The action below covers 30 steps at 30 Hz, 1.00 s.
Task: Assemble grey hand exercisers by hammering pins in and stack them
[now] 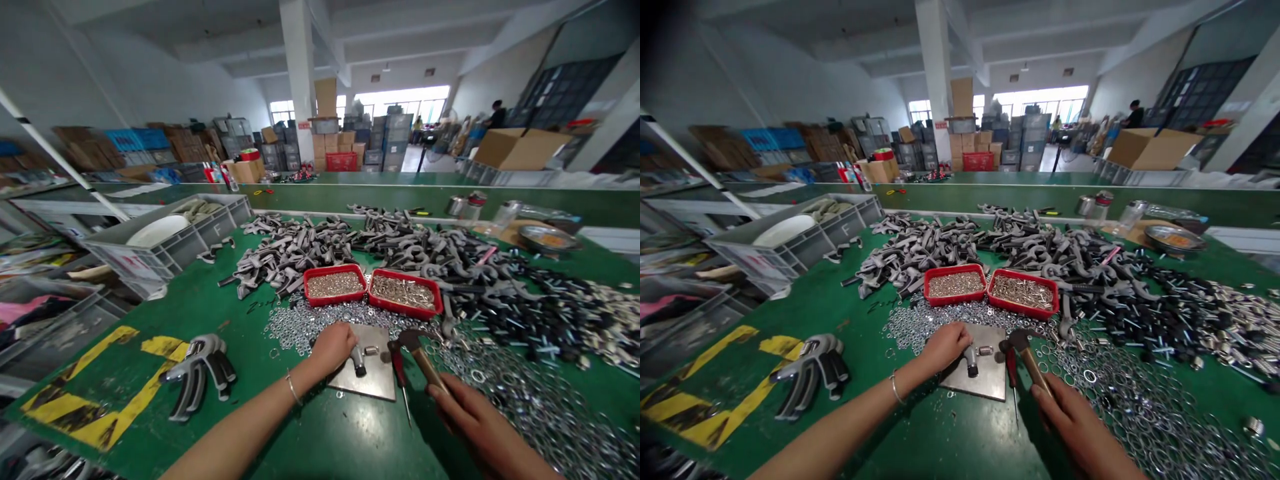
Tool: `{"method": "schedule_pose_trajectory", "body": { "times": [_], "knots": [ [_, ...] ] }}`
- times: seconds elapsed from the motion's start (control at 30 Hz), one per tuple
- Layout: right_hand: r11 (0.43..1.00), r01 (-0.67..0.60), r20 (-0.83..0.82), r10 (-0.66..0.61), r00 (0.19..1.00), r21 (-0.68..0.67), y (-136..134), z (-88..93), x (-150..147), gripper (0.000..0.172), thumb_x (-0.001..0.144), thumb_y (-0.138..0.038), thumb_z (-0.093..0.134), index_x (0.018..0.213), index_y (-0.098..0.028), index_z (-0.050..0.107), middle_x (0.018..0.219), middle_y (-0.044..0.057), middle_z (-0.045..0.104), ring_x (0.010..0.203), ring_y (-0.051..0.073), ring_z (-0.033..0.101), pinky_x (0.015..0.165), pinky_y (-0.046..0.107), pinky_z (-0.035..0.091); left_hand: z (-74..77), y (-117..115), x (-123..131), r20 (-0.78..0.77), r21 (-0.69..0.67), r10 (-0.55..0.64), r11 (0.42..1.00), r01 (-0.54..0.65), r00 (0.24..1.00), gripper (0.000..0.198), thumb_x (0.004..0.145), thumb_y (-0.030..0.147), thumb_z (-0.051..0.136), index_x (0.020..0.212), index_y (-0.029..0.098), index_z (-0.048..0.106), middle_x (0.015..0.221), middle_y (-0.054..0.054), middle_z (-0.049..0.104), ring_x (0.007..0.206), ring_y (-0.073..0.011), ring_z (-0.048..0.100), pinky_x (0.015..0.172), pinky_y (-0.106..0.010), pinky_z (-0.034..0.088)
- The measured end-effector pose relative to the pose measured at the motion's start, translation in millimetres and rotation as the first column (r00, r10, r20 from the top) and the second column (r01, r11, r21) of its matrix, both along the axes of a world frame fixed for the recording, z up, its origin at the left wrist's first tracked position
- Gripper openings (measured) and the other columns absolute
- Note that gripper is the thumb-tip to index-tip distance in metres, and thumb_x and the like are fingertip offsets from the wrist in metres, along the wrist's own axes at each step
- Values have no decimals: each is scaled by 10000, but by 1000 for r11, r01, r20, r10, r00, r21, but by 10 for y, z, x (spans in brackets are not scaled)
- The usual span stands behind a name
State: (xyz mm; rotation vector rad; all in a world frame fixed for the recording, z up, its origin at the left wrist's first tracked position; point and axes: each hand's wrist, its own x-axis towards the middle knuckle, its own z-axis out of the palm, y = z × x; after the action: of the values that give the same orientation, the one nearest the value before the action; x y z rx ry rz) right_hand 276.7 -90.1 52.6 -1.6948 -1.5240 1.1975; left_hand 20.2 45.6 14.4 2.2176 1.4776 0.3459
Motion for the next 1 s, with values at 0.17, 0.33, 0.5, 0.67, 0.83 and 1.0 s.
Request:
{"method": "schedule_pose_trajectory", "body": {
  "times": [0.17,0.33,0.5,0.67,0.83,1.0],
  "knots": [
    [995,-41,-21,40,999,-89,56,-176,15,410,888,-570,505,1090,-251,665,716,19,670,599,212,624,501,287,479,76,-15,12,-71,82,-253,963,258,965,176,936,274,517,922,164,654,1020,-134,668,1059,-292,578,1007,-433,356],
    [990,-126,171,114,979,58,161,120,-138,407,960,-525,407,1161,-249,628,840,48,715,752,237,661,700,325,490,5,-244,-78,-40,169,-164,971,168,986,916,709,598,750,1405,114,404,1352,-216,513,1239,-403,452,1067,-564,299],
    [975,-164,293,115,949,148,308,139,-421,373,972,-478,397,1150,-236,619,925,82,732,784,236,676,715,311,470,-161,-436,-138,138,21,-75,997,73,988,1057,721,367,783,1530,122,149,1350,-202,522,1258,-368,464,1087,-523,329],
    [984,-178,219,168,961,26,481,-203,-257,414,978,-500,369,923,-211,659,778,55,710,738,232,662,681,319,486,-144,-384,-129,121,-30,-94,995,98,988,1057,702,355,788,1524,85,181,1384,-222,494,1289,-388,434,1111,-532,305],
    [913,-177,477,-21,879,367,548,-312,-216,325,958,-369,447,1103,-178,666,1086,131,686,1007,293,617,915,438,483,-109,-425,-99,104,-78,-69,994,77,992,1099,694,409,792,1547,136,155,1441,-229,453,1354,-405,385,1136,-546,279],
    [772,-430,650,29,759,468,680,-544,-643,369,877,-156,576,1243,-179,618,1220,140,645,1139,315,580,988,486,473,147,-93,-188,125,73,-92,994,83,988,901,810,475,686,1529,158,245,1545,-216,341,1434,-387,293,1166,-568,228]
  ]
}}
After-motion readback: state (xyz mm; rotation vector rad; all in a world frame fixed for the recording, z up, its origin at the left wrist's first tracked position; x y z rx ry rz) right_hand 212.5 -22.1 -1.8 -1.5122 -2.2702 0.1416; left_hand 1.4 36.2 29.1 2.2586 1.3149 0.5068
